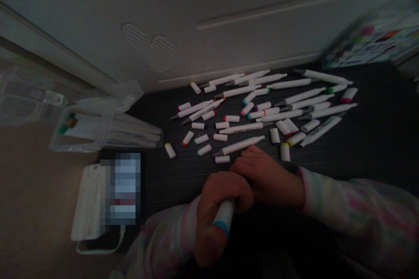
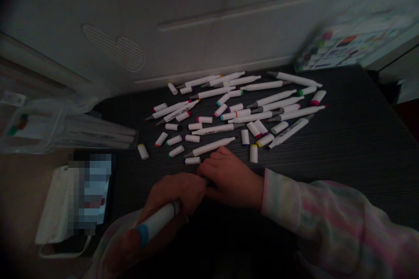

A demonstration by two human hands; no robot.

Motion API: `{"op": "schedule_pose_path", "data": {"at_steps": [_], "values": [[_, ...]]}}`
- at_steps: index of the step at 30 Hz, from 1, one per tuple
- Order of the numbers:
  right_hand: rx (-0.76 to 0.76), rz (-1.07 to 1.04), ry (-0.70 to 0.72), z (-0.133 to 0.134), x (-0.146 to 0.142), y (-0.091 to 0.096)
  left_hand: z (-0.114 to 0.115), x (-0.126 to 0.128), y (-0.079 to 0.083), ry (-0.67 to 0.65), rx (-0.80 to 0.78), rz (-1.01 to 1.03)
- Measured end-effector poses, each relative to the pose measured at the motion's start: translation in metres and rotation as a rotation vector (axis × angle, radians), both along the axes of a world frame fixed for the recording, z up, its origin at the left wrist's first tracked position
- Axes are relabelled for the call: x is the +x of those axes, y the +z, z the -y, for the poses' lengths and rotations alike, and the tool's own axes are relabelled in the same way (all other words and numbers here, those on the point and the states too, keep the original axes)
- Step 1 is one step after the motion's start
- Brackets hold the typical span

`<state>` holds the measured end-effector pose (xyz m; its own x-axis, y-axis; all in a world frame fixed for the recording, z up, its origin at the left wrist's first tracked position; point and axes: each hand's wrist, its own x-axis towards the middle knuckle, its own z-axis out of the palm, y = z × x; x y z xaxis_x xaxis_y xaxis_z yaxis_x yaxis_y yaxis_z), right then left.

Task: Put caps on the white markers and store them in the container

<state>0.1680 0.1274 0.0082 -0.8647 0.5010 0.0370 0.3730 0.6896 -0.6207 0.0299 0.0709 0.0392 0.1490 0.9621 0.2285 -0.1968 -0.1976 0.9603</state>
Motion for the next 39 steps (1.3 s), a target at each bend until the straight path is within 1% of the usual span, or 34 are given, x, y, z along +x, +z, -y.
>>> {"op": "schedule_pose_path", "data": {"at_steps": [3,7,12,15,19,25,29,31,35,37,39], "values": [[0.004,-0.008,-0.005,0.0001,0.0001,-0.0008,0.0007,-0.0004,0.0001,-0.022,-0.022,-0.012],[0.002,-0.009,-0.006,0.0004,0.0004,-0.0003,-0.0001,-0.0015,-0.0002,-0.057,-0.008,-0.063],[0.004,0.002,-0.007,0.0007,0.0002,0.0005,-0.0016,-0.0009,0.0000,-0.040,0.035,-0.097],[0.001,-0.002,-0.001,0.0004,0.0002,0.0000,-0.0025,0.0001,0.0015,-0.061,0.007,-0.074],[0.004,-0.002,-0.006,-0.0004,0.0001,-0.0002,-0.0030,0.0001,0.0029,-0.048,-0.025,-0.023],[0.004,-0.002,0.001,-0.0002,0.0002,0.0007,-0.0025,-0.0027,0.0033,-0.082,-0.024,-0.082],[0.013,0.006,-0.002,-0.0006,0.0003,0.0004,-0.0013,-0.0016,0.0032,-0.020,-0.011,-0.066],[0.015,0.004,-0.004,-0.0006,0.0000,0.0000,-0.0011,-0.0015,0.0024,-0.027,-0.003,-0.087],[0.012,-0.010,-0.007,0.0001,-0.0003,-0.0005,-0.0012,-0.0030,-0.0027,-0.090,0.045,-0.109],[0.016,-0.014,-0.008,0.0005,-0.0002,-0.0006,-0.0012,-0.0040,-0.0031,-0.085,0.073,-0.086],[0.023,-0.012,-0.007,0.0006,0.0000,-0.0005,-0.0005,-0.0057,0.0012,-0.055,0.103,-0.059]]}}
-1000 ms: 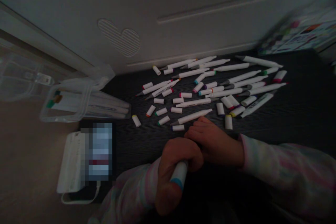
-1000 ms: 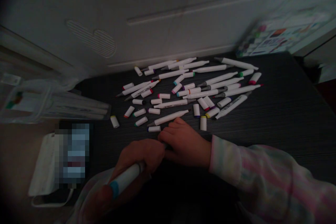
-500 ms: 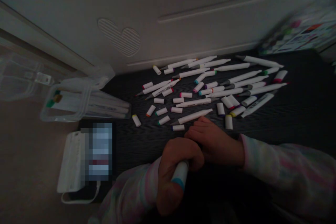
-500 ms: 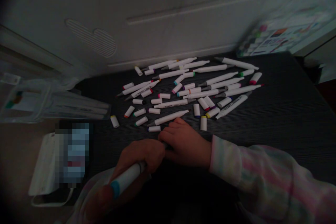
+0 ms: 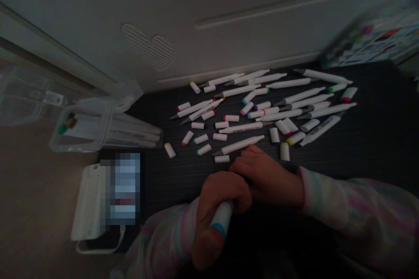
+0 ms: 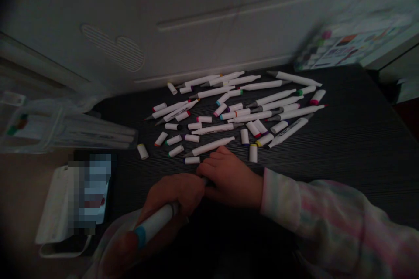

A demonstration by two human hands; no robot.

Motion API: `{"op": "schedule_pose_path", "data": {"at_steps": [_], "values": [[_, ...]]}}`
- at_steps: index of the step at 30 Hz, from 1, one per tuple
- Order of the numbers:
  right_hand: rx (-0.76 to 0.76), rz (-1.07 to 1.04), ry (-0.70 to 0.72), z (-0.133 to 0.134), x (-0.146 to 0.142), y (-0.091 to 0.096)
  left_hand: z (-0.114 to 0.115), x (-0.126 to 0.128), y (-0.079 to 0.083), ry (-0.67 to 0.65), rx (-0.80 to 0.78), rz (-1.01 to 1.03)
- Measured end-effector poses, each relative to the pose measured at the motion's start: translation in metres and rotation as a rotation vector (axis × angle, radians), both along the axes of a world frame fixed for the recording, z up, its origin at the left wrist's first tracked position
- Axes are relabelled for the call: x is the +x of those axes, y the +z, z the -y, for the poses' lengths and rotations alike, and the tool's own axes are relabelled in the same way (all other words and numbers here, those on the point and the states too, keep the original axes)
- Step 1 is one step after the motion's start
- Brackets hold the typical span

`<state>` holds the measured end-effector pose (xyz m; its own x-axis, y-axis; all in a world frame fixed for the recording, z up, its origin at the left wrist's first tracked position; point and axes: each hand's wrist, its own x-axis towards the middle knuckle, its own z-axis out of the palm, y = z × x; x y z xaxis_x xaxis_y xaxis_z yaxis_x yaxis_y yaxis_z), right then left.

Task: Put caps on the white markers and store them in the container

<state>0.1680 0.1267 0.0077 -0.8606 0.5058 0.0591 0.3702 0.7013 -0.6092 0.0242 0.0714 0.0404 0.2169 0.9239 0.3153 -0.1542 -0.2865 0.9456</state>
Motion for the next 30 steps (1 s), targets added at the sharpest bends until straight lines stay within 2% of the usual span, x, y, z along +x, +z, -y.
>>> {"op": "schedule_pose_path", "data": {"at_steps": [6,11,15,19,23,30], "values": [[-0.006,0.014,-0.001,0.000,0.000,0.000,0.006,-0.007,0.019,0.007,-0.085,-0.116],[-0.007,0.009,0.000,0.000,0.001,-0.001,0.003,-0.002,0.005,0.006,-0.045,0.015],[-0.020,0.005,-0.002,-0.001,0.000,0.000,0.003,0.002,-0.005,0.016,-0.064,-0.014],[-0.017,0.002,-0.002,-0.001,0.000,-0.001,0.005,0.003,-0.004,0.064,-0.089,-0.057],[-0.009,0.002,0.003,-0.001,0.000,-0.001,0.002,0.005,-0.002,0.026,-0.097,-0.057],[-0.013,0.010,0.004,0.000,0.000,0.000,0.000,0.007,0.001,0.052,-0.111,0.049]]}}
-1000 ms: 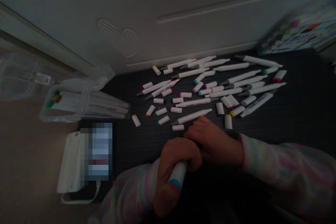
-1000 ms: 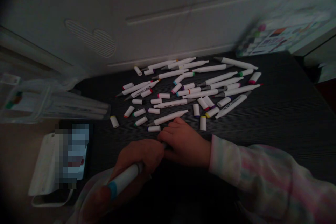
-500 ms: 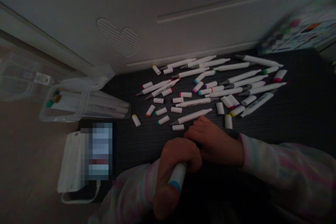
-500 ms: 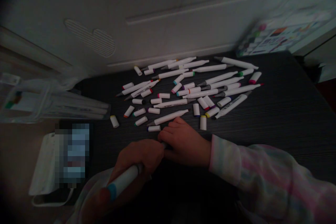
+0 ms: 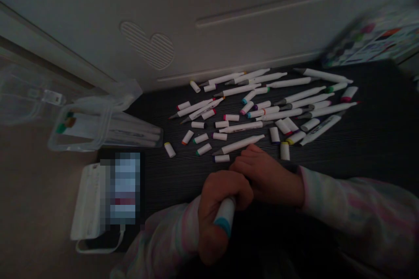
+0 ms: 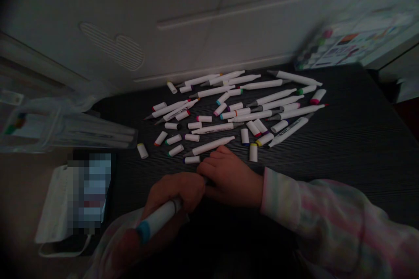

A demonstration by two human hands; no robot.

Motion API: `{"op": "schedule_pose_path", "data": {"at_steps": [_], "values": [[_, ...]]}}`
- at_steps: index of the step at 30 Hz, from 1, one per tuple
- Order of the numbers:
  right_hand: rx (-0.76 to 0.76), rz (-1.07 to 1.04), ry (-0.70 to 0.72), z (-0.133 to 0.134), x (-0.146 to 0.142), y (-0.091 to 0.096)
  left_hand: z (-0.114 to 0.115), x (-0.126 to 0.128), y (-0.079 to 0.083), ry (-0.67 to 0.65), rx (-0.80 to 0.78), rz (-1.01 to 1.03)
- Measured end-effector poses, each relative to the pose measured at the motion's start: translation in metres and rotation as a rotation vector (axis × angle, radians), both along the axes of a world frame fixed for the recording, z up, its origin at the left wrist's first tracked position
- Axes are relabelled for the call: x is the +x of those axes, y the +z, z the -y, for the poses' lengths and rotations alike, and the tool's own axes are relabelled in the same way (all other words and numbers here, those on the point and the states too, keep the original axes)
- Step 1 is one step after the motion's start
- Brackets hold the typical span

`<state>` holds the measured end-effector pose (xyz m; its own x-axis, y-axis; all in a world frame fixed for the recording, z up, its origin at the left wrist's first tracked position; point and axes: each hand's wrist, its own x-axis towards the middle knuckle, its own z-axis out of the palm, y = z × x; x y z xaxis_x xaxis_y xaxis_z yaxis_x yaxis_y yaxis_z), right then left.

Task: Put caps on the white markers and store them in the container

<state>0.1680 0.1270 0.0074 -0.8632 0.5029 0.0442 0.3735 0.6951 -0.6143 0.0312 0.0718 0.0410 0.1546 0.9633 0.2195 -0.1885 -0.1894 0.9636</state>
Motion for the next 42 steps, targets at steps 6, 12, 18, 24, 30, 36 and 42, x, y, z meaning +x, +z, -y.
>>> {"op": "schedule_pose_path", "data": {"at_steps": [6,12,18,24,30,36,42], "values": [[0.009,-0.003,0.000,0.0003,0.0001,-0.0010,-0.0014,-0.0002,-0.0009,-0.039,-0.014,-0.011],[0.001,0.008,0.001,0.0000,0.0002,0.0011,-0.0011,-0.0020,0.0003,-0.031,0.005,-0.020],[0.007,0.003,0.001,-0.0003,0.0002,0.0008,-0.0013,-0.0048,0.0030,-0.085,0.004,-0.084],[0.017,-0.003,0.001,-0.0001,0.0010,-0.0009,0.0009,-0.0025,-0.0017,-0.032,-0.011,-0.024],[0.010,-0.001,0.001,0.0003,0.0005,-0.0004,-0.0012,-0.0043,0.0012,-0.079,0.028,-0.073],[0.015,0.000,0.006,0.0001,0.0001,-0.0007,-0.0021,-0.0029,0.0019,-0.079,-0.008,-0.058],[0.014,-0.010,0.007,-0.0003,0.0002,-0.0010,-0.0013,-0.0016,0.0028,-0.042,-0.018,-0.052]]}}
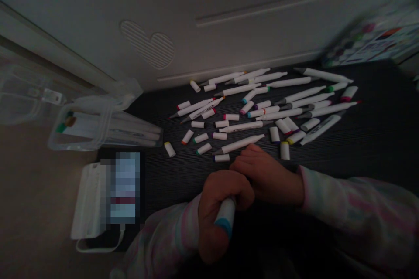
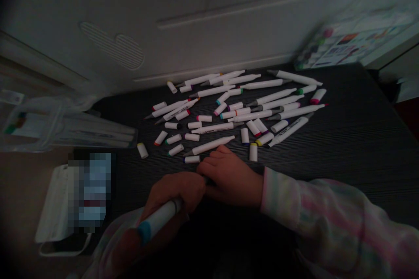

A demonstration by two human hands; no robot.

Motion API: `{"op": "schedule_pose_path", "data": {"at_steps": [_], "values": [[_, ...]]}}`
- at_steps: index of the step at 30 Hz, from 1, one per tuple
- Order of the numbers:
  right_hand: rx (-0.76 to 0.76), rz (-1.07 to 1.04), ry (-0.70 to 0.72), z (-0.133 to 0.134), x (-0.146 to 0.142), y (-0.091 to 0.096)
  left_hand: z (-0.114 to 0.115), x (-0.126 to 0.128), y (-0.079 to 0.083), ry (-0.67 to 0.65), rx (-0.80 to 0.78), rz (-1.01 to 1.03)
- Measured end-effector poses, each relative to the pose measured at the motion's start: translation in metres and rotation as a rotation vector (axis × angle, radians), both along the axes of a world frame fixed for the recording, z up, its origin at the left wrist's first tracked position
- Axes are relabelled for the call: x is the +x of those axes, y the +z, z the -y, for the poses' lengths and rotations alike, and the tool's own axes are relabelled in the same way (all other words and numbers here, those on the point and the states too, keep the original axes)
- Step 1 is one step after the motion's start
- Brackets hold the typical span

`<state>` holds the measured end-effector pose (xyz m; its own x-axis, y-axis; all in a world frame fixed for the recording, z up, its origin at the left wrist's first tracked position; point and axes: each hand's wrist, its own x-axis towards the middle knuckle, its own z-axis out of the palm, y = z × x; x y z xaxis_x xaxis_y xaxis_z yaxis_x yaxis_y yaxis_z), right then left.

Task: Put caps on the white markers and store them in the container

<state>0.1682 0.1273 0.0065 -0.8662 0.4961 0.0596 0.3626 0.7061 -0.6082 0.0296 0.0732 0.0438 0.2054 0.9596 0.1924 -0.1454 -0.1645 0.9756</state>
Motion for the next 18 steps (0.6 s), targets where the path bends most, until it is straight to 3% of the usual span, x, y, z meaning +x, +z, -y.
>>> {"op": "schedule_pose_path", "data": {"at_steps": [18], "values": [[0.000,0.004,-0.006,0.0001,-0.0001,0.0008,0.0002,-0.0008,-0.0027,-0.004,0.036,0.037]]}}
